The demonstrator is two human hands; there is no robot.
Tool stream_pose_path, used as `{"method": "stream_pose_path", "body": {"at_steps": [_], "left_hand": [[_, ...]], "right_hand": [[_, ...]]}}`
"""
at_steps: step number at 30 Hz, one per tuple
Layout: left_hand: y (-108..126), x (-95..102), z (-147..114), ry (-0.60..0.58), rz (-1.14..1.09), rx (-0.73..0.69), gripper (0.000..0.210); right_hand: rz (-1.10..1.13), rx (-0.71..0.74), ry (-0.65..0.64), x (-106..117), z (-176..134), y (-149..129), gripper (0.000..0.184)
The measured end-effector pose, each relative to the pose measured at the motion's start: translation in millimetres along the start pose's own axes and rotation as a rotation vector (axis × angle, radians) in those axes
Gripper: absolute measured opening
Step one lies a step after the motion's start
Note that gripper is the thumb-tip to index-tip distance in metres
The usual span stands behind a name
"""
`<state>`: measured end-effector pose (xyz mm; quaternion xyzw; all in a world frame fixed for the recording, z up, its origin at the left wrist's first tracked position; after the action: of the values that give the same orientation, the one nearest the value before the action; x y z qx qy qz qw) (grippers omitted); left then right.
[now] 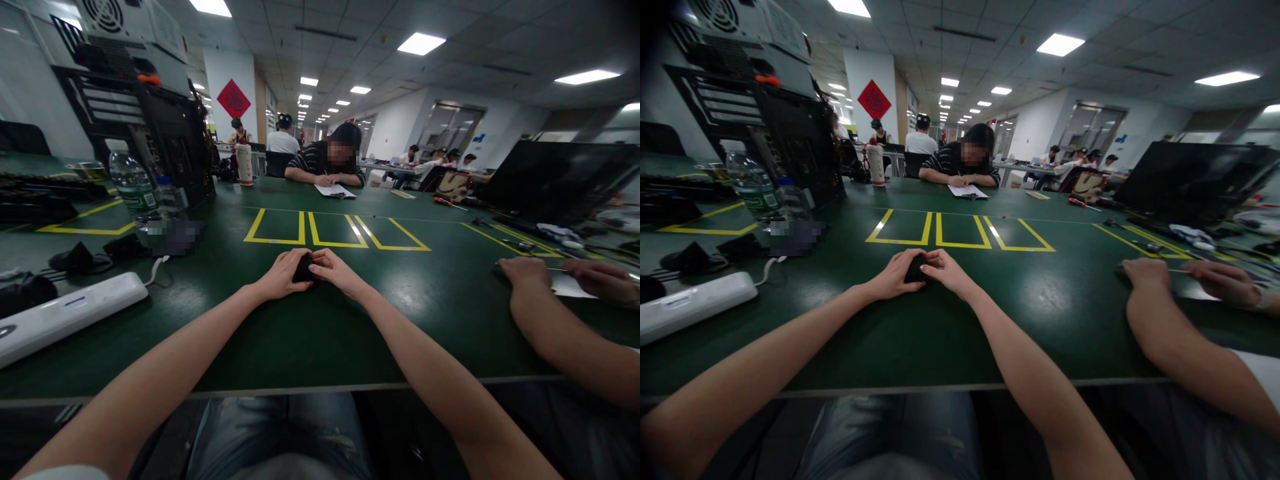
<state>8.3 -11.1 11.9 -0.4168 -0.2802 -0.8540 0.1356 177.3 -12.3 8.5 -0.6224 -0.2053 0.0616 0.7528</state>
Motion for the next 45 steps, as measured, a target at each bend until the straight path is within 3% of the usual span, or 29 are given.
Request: {"method": "stream_pose_path", "body": {"at_steps": [4, 10, 15, 25, 31, 37, 45], "left_hand": [[-0.6, 0.1, -0.6, -0.006, 0.0, 0.009, 0.057], [-1.5, -0.8, -0.5, -0.004, -0.009, 0.017, 0.057], [-1.7, -0.7, -0.4, 0.004, -0.011, 0.007, 0.059], [-0.9, -0.4, 0.3, 0.001, -0.016, 0.013, 0.059], [-1.2, -0.6, 0.1, 0.004, -0.013, 0.006, 0.058], [-0.8, 0.0, 0.2, 0.003, -0.007, 0.004, 0.059], [-0.6, 0.2, -0.2, 0.004, 0.001, 0.009, 0.059]], "right_hand": [[-0.028, -0.02, -0.012, 2.2, 0.4, 0.2, 0.035], [-0.041, 0.107, -0.042, 2.2, -2.5, -5.9, 0.033], [-0.05, 0.077, 0.002, 0.3, -3.0, -6.5, 0.024], [-0.02, 0.001, 0.009, 1.4, 1.6, 0.4, 0.034], [-0.004, 0.089, -0.018, 1.5, -2.3, -7.4, 0.034], [-0.019, 0.052, 0.015, -0.1, -2.4, -5.3, 0.027], [-0.012, 0.018, 0.014, -0.4, -0.3, -3.0, 0.034]]}}
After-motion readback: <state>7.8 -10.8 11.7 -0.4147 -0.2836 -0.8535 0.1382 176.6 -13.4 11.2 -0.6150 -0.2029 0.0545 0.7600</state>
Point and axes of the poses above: each hand's wrist, its own z-axis towards the middle knuckle, its own x-axis out of the back of the hand, y = z × x, the point moved 1 cm from there along z, towards the middle knuckle, and after that the axes turned 4 degrees about -z, right-handed, at the moved point
